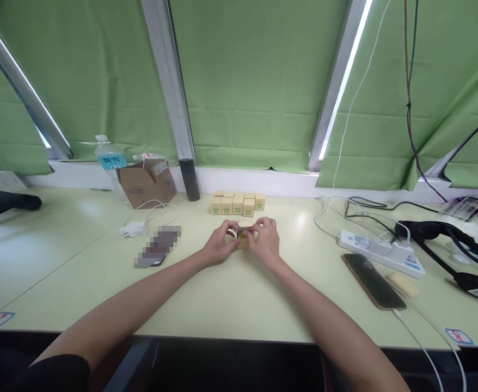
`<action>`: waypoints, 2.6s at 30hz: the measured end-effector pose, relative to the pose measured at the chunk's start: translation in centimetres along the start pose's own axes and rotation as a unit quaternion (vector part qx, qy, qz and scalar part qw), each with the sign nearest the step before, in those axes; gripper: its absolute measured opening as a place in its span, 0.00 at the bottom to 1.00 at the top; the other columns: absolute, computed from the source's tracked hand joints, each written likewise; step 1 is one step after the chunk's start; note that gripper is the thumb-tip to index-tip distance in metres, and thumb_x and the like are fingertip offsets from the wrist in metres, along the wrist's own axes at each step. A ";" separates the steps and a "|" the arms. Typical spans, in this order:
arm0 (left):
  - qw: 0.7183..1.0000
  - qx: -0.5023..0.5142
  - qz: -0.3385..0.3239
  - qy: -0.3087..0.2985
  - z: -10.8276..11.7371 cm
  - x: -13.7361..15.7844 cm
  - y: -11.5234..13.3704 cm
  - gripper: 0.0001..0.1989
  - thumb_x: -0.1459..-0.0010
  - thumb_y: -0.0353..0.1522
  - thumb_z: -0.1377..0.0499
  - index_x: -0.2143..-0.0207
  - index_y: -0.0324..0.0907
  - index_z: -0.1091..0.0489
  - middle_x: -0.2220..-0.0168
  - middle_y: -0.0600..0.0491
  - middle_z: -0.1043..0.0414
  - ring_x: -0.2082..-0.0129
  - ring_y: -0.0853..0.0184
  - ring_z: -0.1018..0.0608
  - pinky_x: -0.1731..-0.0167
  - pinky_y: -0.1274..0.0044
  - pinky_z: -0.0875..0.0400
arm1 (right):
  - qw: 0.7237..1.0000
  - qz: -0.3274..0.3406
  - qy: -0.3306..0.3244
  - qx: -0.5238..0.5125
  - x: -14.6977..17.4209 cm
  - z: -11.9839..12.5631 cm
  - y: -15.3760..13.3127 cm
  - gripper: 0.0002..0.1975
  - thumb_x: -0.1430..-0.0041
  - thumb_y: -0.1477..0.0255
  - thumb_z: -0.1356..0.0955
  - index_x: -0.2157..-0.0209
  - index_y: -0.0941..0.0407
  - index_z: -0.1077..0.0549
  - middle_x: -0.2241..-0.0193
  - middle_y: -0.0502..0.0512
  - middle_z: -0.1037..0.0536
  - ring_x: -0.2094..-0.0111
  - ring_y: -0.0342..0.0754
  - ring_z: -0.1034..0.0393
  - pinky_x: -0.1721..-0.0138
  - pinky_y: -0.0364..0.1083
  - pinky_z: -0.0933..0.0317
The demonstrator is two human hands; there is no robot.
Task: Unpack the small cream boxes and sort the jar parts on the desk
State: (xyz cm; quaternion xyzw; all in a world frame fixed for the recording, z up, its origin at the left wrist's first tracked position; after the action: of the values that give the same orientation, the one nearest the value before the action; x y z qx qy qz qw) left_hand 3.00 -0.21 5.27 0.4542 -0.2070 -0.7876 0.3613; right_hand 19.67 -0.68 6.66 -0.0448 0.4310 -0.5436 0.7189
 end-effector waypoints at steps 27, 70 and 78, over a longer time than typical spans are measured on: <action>0.997 -0.077 0.021 -0.014 -0.6 -0.1 -0.2 0.12 0.41 0.36 0.38 0.56 0.47 0.37 0.54 0.54 0.23 0.59 0.62 0.22 0.59 0.68 0.24 | 0.923 0.132 -0.210 0.293 -1.2 0.3 -3.0 0.15 0.35 0.77 0.35 0.54 0.51 0.19 0.46 0.62 0.23 0.39 0.60 0.40 0.65 0.47 0.31; 0.990 -0.046 0.121 0.060 0.8 -0.8 -3.7 0.23 0.39 0.37 0.38 0.44 0.46 0.40 0.45 0.46 0.26 0.51 0.59 0.20 0.60 0.69 0.24 | 0.988 -0.093 -0.018 -0.123 -3.4 0.9 4.6 0.11 0.34 0.62 0.41 0.64 0.53 0.33 0.64 0.53 0.21 0.67 0.47 0.26 0.66 0.47 0.33; 0.990 -0.037 0.117 0.063 0.9 -0.9 -3.5 0.23 0.40 0.35 0.38 0.44 0.47 0.40 0.44 0.46 0.27 0.51 0.60 0.21 0.54 0.68 0.27 | 0.994 -0.080 -0.064 0.033 -2.2 0.8 5.0 0.07 0.36 0.73 0.38 0.63 0.52 0.28 0.64 0.53 0.19 0.65 0.49 0.28 0.66 0.45 0.42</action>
State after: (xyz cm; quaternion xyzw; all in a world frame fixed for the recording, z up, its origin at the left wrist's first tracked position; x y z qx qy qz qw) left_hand 1.18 2.80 3.94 0.4622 -0.2062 -0.7168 0.4797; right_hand 23.88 2.84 5.72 -0.0904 0.3607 -0.6090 0.7006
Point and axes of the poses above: each hand's wrist, its own x-axis away from the middle knuckle, its own z-axis out of the back of the hand, y = z × x, the point moved 6 cm from there along -x, towards the middle knuckle
